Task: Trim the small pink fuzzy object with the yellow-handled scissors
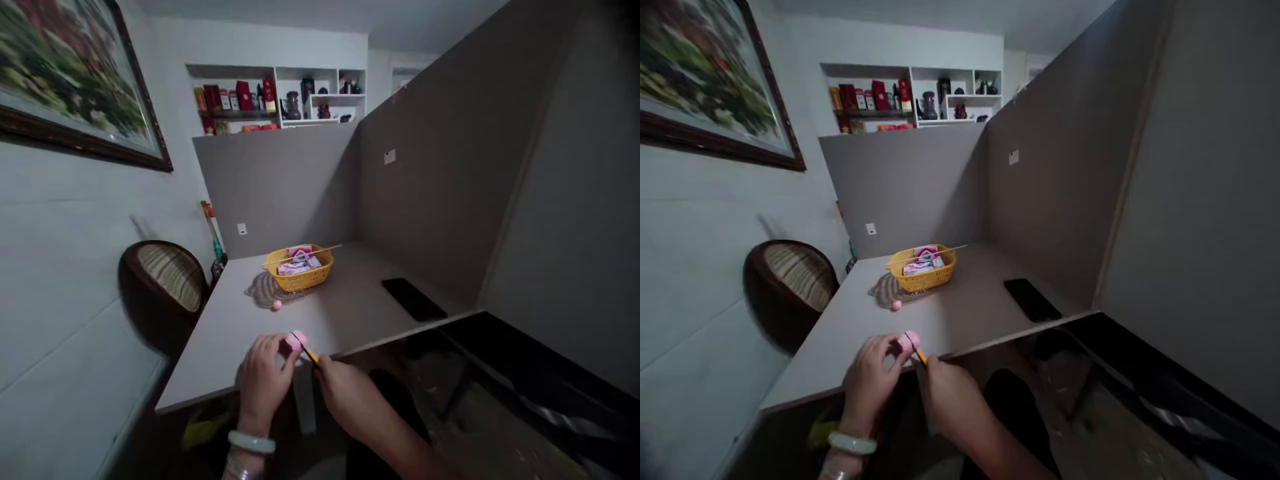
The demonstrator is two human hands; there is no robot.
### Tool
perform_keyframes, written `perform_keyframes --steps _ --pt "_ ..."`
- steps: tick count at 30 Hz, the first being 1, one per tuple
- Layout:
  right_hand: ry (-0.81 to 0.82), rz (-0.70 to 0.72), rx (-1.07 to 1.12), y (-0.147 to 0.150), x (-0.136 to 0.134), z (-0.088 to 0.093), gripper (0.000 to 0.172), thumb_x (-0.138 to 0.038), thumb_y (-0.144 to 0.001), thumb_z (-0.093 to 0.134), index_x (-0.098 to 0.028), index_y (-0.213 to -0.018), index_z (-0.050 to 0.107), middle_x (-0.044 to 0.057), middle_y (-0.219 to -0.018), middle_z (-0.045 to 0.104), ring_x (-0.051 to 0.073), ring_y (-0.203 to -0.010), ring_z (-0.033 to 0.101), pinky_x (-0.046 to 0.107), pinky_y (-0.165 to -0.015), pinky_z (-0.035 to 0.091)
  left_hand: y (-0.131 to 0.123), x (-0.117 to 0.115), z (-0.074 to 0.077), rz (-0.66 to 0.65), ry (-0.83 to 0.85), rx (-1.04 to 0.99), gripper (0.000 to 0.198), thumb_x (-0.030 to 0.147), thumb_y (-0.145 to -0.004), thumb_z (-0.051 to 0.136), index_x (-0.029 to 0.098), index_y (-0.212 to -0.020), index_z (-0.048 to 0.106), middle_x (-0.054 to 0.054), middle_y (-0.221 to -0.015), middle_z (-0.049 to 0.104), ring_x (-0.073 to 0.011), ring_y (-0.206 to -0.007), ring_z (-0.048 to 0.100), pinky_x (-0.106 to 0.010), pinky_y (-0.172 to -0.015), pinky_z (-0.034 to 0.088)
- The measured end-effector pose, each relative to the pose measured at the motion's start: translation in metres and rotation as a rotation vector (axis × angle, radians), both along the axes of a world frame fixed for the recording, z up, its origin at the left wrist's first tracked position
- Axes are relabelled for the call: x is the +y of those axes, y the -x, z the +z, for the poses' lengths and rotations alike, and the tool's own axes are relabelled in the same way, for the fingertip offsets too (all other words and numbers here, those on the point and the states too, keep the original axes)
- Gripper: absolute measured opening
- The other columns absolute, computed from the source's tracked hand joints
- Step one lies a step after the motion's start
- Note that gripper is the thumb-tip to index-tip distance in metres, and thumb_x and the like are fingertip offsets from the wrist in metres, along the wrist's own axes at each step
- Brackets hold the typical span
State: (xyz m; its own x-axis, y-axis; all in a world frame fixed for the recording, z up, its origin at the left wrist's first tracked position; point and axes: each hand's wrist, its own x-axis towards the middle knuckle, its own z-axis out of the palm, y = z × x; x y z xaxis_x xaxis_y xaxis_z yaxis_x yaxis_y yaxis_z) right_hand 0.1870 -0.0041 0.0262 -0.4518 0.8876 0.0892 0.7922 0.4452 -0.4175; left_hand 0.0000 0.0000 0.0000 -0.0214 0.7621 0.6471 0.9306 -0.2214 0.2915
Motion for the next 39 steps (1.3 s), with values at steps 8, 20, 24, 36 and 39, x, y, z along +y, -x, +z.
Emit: perform_keyframes --steps 8,20,24,36,39 --pt "0.061 -0.001 -0.01 -0.003 -0.019 0.0 0.025 -0.019 -0.099 0.035 -0.019 -0.097 0.06 0.008 -0.09 0.074 0.02 -0.079 0.071 0.026 -0.057 0.035 0.004 -0.007 0.003 0.039 -0.056 0.036 0.025 0.046 -0.092 0.055 0.023 -0.1 0.062 -0.005 -0.094 0.068 -0.0225 -0.089 0.063 -0.036 -0.078 0.05" --pt "0.04 0.009 -0.045 0.002 -0.011 -0.007 0.022 -0.015 -0.097 0.04 -0.019 -0.099 0.061 0.008 -0.092 0.074 0.022 -0.084 0.072 0.026 -0.059 0.036 0.007 -0.003 -0.001 0.02 -0.09 0.055 0.024 0.045 -0.092 0.055 0.023 -0.1 0.063 -0.005 -0.094 0.069 -0.0216 -0.087 0.065 -0.034 -0.076 0.052" --pt "0.052 0.0 -0.059 -0.003 -0.014 -0.007 0.022 -0.016 -0.097 0.039 -0.018 -0.097 0.061 0.008 -0.091 0.074 0.023 -0.083 0.072 0.027 -0.059 0.036 0.006 -0.002 0.0 0.025 -0.095 0.063 0.023 0.044 -0.093 0.055 0.023 -0.099 0.063 -0.004 -0.093 0.069 -0.0212 -0.086 0.064 -0.034 -0.075 0.052" --pt "0.025 0.01 -0.084 -0.007 -0.02 -0.005 0.026 -0.016 -0.1 0.033 -0.018 -0.096 0.059 0.008 -0.088 0.073 0.02 -0.079 0.071 0.027 -0.057 0.034 0.001 -0.006 0.003 0.058 -0.076 0.077 0.024 0.043 -0.092 0.056 0.022 -0.101 0.061 -0.006 -0.095 0.068 -0.023 -0.09 0.063 -0.036 -0.078 0.05" --pt "-0.016 0.011 -0.078 -0.002 -0.016 0.0 0.023 -0.018 -0.1 0.036 -0.018 -0.097 0.059 0.008 -0.088 0.073 0.021 -0.079 0.071 0.027 -0.056 0.033 0.001 -0.006 0.005 0.044 -0.054 0.066 0.023 0.043 -0.093 0.055 0.022 -0.101 0.061 -0.005 -0.095 0.068 -0.023 -0.09 0.062 -0.036 -0.079 0.05"
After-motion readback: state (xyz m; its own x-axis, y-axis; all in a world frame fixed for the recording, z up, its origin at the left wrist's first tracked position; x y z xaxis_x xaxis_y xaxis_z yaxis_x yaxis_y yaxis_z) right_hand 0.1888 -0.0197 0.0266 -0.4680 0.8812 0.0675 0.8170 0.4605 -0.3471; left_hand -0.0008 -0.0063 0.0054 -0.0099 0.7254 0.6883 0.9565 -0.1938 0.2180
